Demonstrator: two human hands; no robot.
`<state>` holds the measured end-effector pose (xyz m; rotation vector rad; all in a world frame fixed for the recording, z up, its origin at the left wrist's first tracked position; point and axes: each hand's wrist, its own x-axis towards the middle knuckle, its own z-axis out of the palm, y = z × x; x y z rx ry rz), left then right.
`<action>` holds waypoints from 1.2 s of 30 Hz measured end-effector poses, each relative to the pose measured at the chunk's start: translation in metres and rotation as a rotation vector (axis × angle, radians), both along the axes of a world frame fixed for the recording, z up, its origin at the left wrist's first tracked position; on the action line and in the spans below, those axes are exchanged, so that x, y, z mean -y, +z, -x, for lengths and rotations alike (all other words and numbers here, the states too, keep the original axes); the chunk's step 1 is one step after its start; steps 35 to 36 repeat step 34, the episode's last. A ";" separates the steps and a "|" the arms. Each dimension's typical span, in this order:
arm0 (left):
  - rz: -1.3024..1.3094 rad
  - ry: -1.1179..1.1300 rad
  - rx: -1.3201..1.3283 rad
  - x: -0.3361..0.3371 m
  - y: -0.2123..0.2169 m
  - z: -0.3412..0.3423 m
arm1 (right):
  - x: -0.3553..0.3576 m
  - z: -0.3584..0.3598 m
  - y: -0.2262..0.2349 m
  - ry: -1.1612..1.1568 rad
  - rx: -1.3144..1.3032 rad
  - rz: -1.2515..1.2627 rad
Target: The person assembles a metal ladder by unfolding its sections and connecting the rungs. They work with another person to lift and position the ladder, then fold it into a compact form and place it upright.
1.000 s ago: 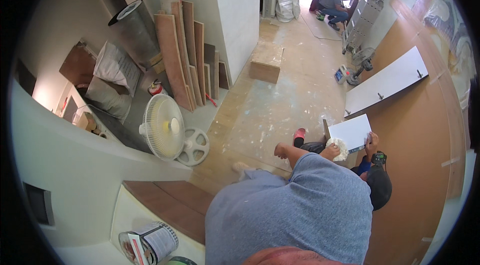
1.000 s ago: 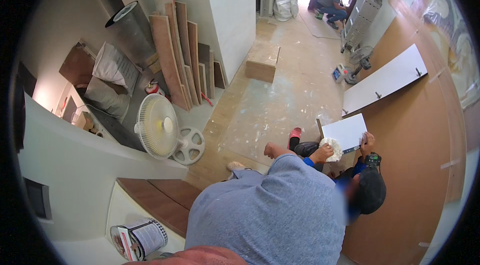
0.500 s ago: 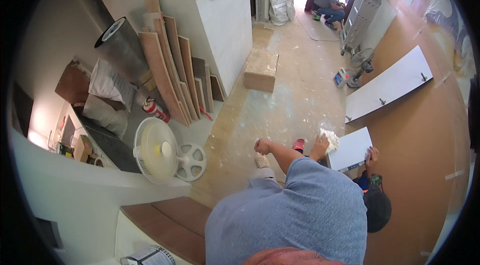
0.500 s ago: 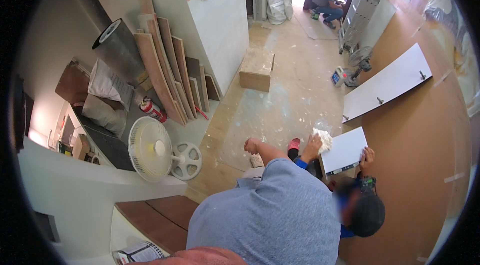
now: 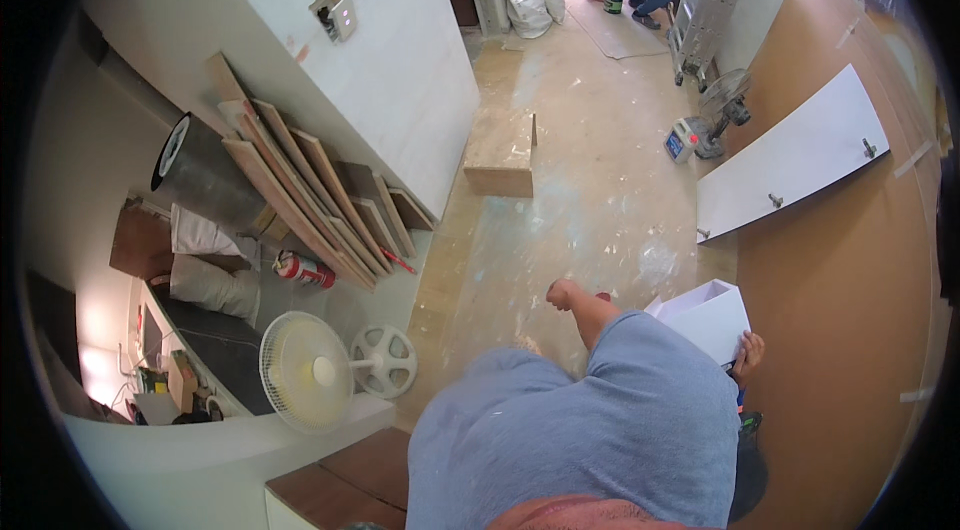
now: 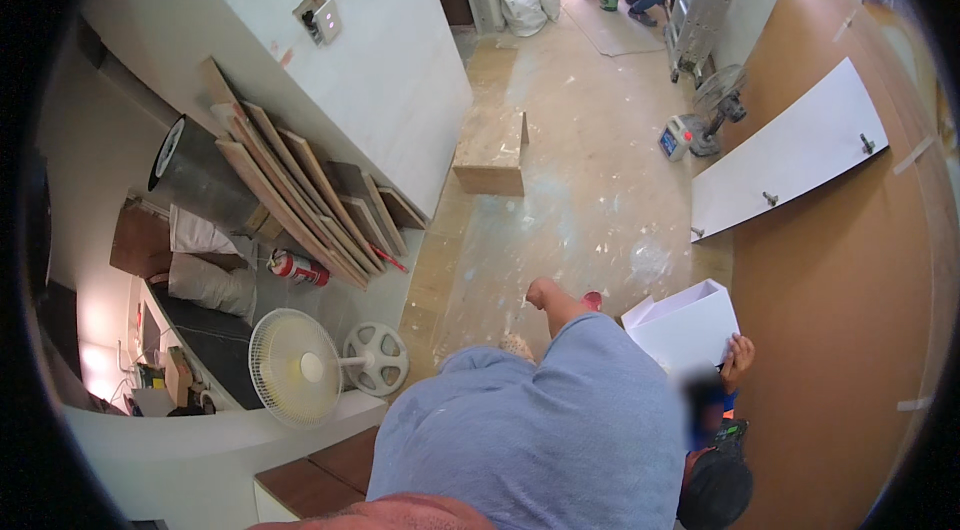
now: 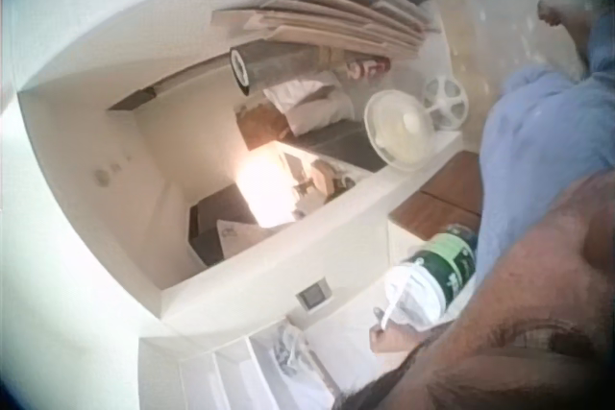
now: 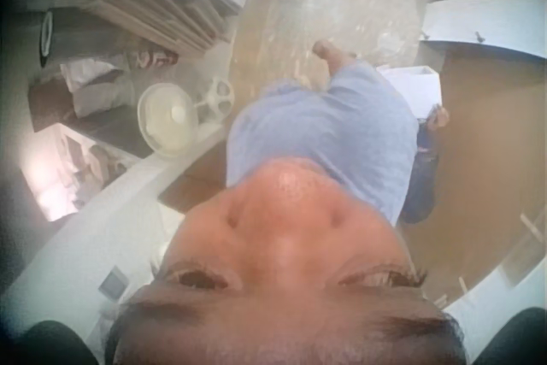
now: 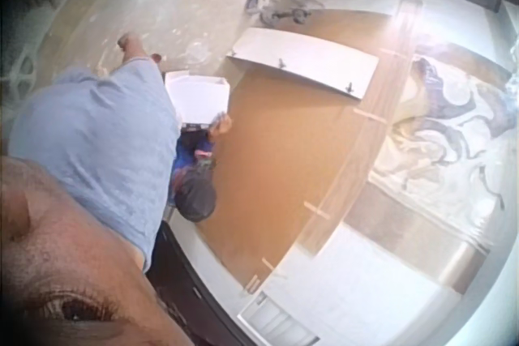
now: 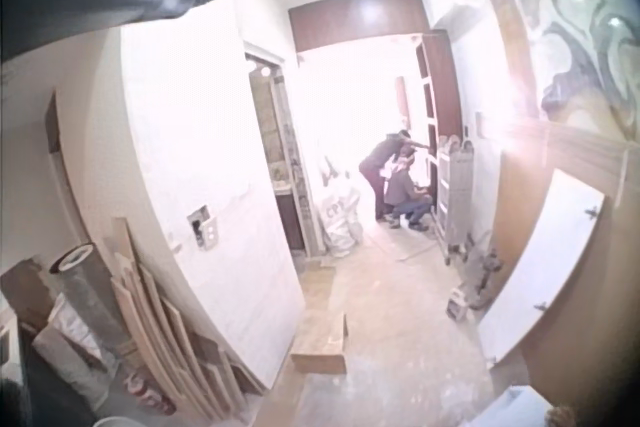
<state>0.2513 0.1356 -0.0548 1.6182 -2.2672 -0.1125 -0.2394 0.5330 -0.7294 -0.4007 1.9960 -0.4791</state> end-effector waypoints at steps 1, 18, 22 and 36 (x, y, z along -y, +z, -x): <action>0.014 -0.012 -0.010 -0.004 0.004 0.012 | 0.007 -0.002 0.011 -0.192 0.058 0.039; 0.099 -0.596 -0.304 -0.011 -0.050 0.399 | 0.040 0.164 0.356 -0.563 -0.184 0.927; -0.003 -0.788 -0.342 -0.010 -0.100 0.528 | 0.061 0.219 0.425 -0.460 -0.290 1.050; -0.356 -1.348 -0.194 -0.095 -0.190 0.858 | 0.104 0.398 0.478 0.038 -0.576 0.815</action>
